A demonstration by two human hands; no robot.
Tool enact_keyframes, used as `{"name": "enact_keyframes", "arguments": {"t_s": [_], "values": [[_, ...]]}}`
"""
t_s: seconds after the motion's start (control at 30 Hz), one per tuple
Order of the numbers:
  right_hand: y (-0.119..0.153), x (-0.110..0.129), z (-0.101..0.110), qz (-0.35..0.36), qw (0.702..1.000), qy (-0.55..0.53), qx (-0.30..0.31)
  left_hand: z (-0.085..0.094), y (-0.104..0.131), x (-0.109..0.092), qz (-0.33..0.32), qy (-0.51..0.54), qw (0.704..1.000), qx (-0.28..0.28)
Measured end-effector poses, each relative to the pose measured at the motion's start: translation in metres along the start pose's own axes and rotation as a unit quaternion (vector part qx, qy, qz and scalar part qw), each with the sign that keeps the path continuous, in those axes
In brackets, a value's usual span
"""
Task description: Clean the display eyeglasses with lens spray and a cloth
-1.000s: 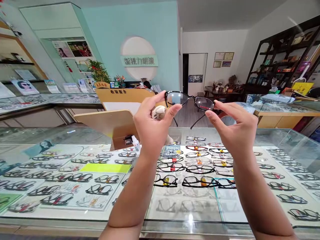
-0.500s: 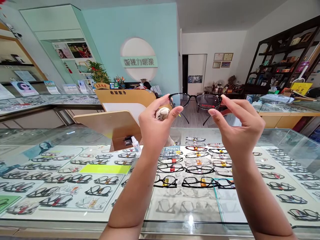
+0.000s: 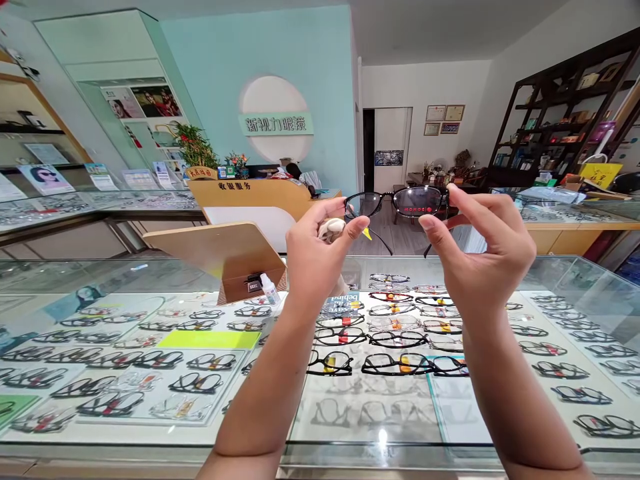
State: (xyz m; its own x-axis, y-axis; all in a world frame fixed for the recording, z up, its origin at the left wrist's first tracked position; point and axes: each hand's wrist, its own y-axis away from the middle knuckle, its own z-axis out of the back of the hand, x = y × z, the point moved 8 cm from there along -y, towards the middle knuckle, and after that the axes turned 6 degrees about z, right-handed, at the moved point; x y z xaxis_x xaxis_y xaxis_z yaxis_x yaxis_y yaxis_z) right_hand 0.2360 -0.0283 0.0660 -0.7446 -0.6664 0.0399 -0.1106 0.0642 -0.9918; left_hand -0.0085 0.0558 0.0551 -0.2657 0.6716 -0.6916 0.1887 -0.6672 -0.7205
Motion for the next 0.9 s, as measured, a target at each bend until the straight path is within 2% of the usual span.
{"name": "enact_keyframes", "arguments": {"t_s": [0.37,0.6,0.9], "values": [[-0.0009,-0.0013,0.0004,-0.038,0.999,0.007,0.027,-0.0068,-0.0007,0.0061,-0.005,-0.010,1.000,0.010],[-0.0026,0.0014,0.0003,-0.029,0.998,0.032,0.038,-0.0099,0.0001,0.0050,-0.008,-0.003,1.000,0.017],[-0.0032,0.0008,0.0009,-0.040,0.999,-0.002,0.035,-0.0095,0.0008,0.0056,-0.018,0.000,1.000,0.011]]}}
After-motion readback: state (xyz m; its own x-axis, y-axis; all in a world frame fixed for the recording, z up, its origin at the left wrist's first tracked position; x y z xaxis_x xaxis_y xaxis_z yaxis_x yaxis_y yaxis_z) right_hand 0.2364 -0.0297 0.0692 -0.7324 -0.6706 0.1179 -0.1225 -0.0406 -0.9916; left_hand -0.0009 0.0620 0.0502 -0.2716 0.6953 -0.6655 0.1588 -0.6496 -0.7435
